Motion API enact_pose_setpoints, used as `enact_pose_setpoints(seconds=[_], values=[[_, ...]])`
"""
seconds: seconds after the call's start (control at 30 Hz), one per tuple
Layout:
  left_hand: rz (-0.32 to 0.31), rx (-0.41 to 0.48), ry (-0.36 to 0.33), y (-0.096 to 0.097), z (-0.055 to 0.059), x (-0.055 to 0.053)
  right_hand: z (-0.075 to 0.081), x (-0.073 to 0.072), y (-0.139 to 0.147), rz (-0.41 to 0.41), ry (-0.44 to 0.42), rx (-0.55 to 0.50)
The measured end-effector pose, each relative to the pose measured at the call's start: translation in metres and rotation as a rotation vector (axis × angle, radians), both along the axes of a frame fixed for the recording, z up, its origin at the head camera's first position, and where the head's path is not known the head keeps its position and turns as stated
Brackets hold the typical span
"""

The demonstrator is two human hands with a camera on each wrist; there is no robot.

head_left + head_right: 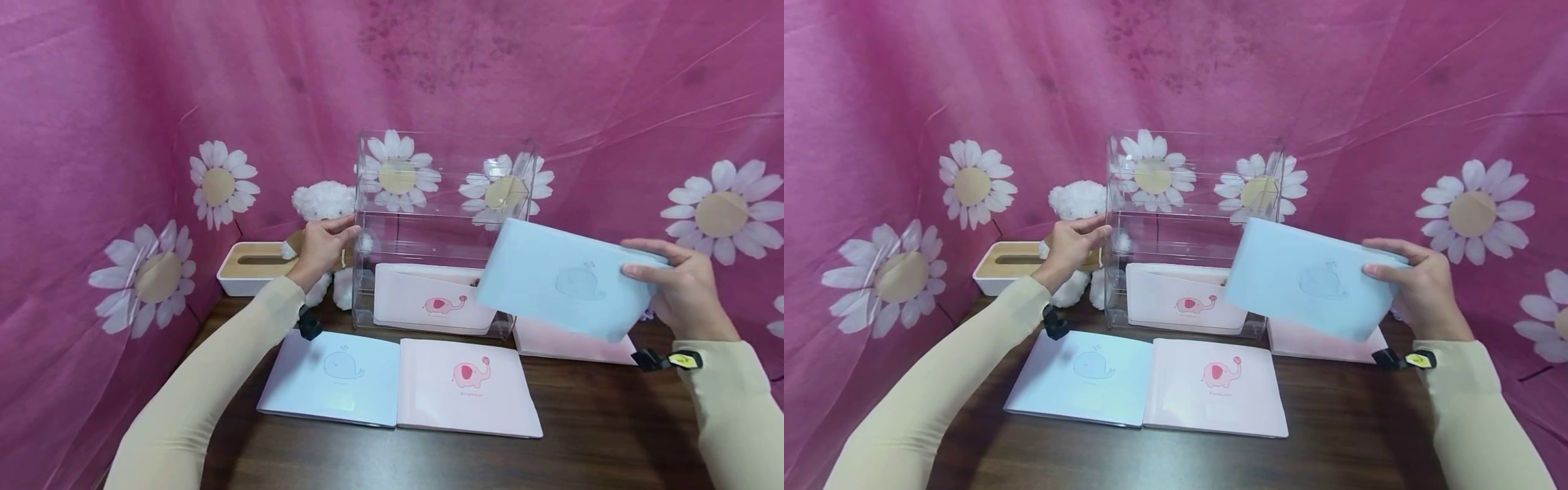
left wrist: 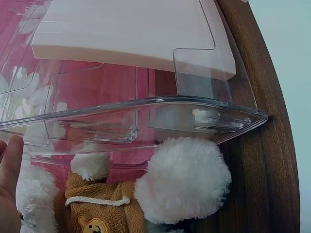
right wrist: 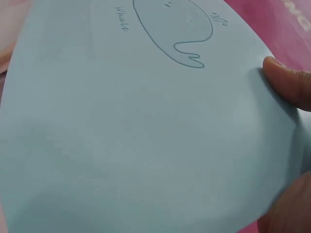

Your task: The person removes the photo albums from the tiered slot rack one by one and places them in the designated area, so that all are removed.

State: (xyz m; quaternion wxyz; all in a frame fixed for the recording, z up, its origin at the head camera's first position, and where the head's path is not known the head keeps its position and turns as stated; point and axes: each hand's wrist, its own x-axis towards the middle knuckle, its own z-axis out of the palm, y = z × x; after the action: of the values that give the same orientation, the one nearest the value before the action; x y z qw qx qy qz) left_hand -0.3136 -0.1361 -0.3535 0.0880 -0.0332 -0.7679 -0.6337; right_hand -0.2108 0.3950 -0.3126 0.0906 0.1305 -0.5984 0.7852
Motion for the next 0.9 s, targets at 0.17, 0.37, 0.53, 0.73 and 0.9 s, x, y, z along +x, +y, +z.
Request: enact_pose_setpoints(seconds=[0.17,0.37,0.53,0.73,0.9], values=[[0.009,-0.012,0.01,-0.001,0.0,0.0,-0.019,0.011,0.022,-0.029,-0.052,0.048],[0.006,-0.014,0.006,0.0,0.001,0.001,-0.04,0.022,0.047,-0.047,-0.093,0.154],[0.008,-0.007,0.002,0.0,0.0,0.001,-0.058,0.03,0.068,0.016,-0.156,0.221],[0.003,0.003,-0.004,0.0,-0.001,0.001,-0.078,0.04,0.093,0.163,-0.217,0.252],[0.008,-0.007,0.009,0.0,-0.001,0.0,-0.095,0.045,0.108,0.282,-0.274,0.223]])
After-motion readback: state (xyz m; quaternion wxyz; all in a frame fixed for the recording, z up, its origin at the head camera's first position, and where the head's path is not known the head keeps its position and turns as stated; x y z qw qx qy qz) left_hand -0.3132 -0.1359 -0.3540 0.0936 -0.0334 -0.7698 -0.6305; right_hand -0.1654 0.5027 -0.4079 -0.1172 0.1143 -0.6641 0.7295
